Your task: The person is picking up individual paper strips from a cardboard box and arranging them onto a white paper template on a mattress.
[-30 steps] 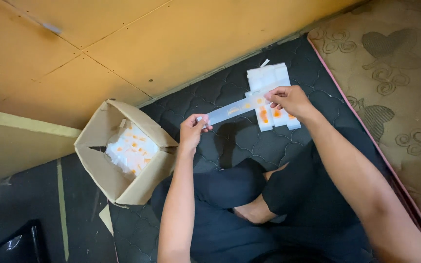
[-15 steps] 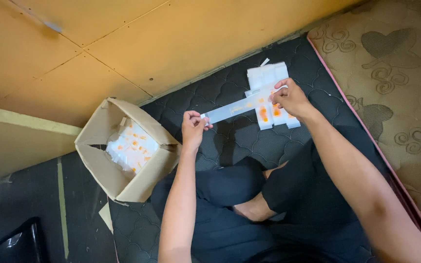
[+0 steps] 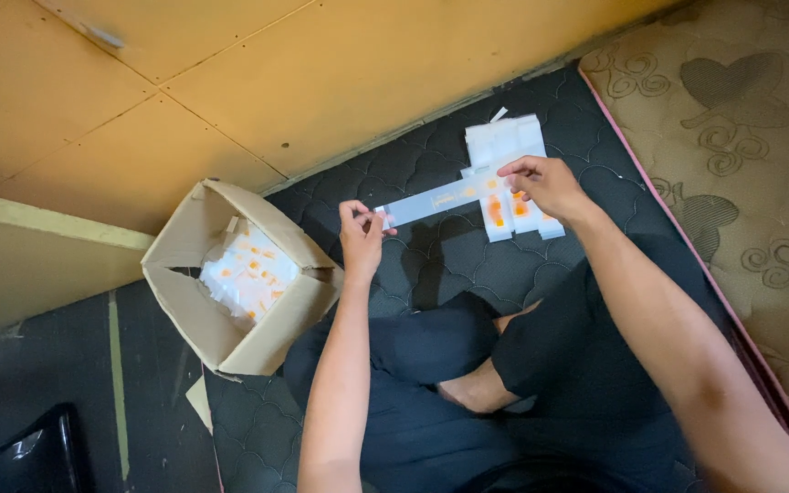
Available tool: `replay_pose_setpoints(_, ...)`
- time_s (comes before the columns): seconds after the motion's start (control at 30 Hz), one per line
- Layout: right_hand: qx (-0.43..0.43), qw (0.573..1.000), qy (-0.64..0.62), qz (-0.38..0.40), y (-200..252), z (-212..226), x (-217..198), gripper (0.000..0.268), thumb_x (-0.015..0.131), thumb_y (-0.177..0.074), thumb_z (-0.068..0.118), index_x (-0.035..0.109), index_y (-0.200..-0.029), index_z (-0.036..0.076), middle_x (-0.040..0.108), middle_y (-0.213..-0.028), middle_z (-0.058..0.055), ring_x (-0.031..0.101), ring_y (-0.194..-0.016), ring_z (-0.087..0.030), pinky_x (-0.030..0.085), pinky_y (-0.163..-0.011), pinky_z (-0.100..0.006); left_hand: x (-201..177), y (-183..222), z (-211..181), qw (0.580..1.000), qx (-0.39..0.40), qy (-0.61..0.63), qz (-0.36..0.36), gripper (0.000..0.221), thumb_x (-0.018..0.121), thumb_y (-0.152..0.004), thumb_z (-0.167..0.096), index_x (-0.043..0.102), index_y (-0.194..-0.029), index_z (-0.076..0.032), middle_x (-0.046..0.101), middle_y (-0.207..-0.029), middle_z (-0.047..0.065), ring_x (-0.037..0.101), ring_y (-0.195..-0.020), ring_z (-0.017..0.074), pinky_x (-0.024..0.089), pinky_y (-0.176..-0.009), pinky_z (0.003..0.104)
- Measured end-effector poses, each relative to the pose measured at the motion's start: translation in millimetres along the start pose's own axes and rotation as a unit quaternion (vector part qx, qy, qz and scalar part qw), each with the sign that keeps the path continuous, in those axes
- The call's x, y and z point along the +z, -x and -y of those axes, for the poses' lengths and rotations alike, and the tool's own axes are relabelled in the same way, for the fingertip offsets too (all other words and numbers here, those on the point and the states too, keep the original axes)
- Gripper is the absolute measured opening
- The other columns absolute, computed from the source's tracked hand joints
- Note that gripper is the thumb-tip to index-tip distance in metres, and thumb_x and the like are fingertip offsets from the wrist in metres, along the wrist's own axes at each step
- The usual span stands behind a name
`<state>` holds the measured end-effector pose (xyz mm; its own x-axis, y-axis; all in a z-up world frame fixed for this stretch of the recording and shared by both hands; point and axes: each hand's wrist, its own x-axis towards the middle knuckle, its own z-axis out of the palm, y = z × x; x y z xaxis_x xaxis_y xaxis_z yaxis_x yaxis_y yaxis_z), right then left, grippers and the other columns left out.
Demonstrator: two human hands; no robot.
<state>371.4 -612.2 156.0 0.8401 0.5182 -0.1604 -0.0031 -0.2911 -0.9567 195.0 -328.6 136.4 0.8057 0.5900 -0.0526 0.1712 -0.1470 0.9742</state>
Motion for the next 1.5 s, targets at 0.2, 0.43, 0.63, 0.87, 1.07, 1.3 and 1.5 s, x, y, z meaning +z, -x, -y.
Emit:
replay_pose_setpoints(0.2,0.035,0.999,-0.001,0.022,-1.6,1.0,-4.4,0.024,0.068,-0.094,0.000,0.073,-0.118,-0.002,0.069,-0.098,-0.021,0.070,-0.087,-0.021,0.059,-0.072,-0.029,3.1,7.9,-14.9,0.999,0.018,-0.046,0.015,0.025,0.051,-0.100,0.003,0.073,-0.101,-0.010,0.074,-0.092,0.013,0.072,-0.064,0.0152,0.056,-0.060,0.023)
replay_pose_setpoints(0.43,-0.039,0.998,-0.018,0.035,-9.1,-20.5,-4.1,0.041,0.074,-0.081,-0.006,0.071,-0.122,-0.005,0.068,-0.102,-0.018,0.065,-0.095,-0.019,0.059,-0.077,-0.032,1.1,2.9,2.1,0.999,0.014,-0.036,0.026,0.036,0.046,-0.098,0.005,0.077,-0.112,-0.005,0.069,-0.094,0.016,0.072,-0.068,0.0181,0.059,-0.063,0.026)
replay_pose_setpoints(0.63,-0.033,0.999,-0.024,-0.010,-4.4,-13.9,-5.9,0.029,0.071,-0.087,-0.007,0.073,-0.116,-0.003,0.069,-0.097,-0.017,0.066,-0.087,-0.016,0.058,-0.071,-0.025,2.3,9.5,-6.8,0.993,0.066,-0.083,0.052,0.038,0.066,-0.087,0.005,0.073,-0.123,-0.003,0.064,-0.103,0.018,0.070,-0.082,0.0259,0.057,-0.072,0.035)
replay_pose_setpoints(0.87,-0.005,1.000,0.009,-0.014,-3.6,-10.3,-5.9,0.018,0.072,-0.094,0.001,0.076,-0.111,-0.001,0.071,-0.097,-0.021,0.070,-0.087,-0.022,0.060,-0.072,-0.030,-2.1,1.6,9.9,0.990,0.087,-0.108,0.023,0.010,0.077,-0.092,-0.010,0.080,-0.100,-0.006,0.068,-0.090,0.011,0.072,-0.078,0.0212,0.055,-0.070,0.030)
replay_pose_setpoints(1.07,-0.006,0.999,0.033,-0.008,-5.1,-11.8,-8.5,0.019,0.072,-0.097,0.006,0.074,-0.113,-0.004,0.067,-0.109,-0.028,0.071,-0.097,-0.033,0.060,-0.078,-0.038,-5.5,3.8,7.8,0.987,0.081,-0.135,0.019,0.013,0.080,-0.092,-0.019,0.080,-0.095,-0.007,0.068,-0.100,0.011,0.069,-0.092,0.0247,0.053,-0.078,0.032)
replay_pose_setpoints(1.3,0.013,1.000,-0.006,0.026,-4.3,-9.2,-8.1,0.020,0.060,-0.099,0.003,0.069,-0.114,-0.007,0.073,-0.096,-0.025,0.075,-0.081,-0.028,0.059,-0.069,-0.033,0.6,8.1,-13.1,0.997,-0.026,-0.033,0.057,0.008,0.073,-0.091,-0.011,0.078,-0.086,-0.006,0.076,-0.075,0.011,0.072,-0.068,0.0127,0.055,-0.065,0.023)
replay_pose_setpoints(1.5,0.012,1.000,-0.014,0.022,-6.0,-14.4,-8.7,0.019,0.062,-0.097,0.002,0.070,-0.112,-0.008,0.073,-0.090,-0.024,0.074,-0.077,-0.025,0.058,-0.066,-0.030,0.4,6.1,-10.7,0.997,-0.025,0.008,0.069,0.006,0.073,-0.090,-0.009,0.077,-0.087,-0.005,0.075,-0.074,0.011,0.070,-0.065,0.0119,0.053,-0.063,0.021)
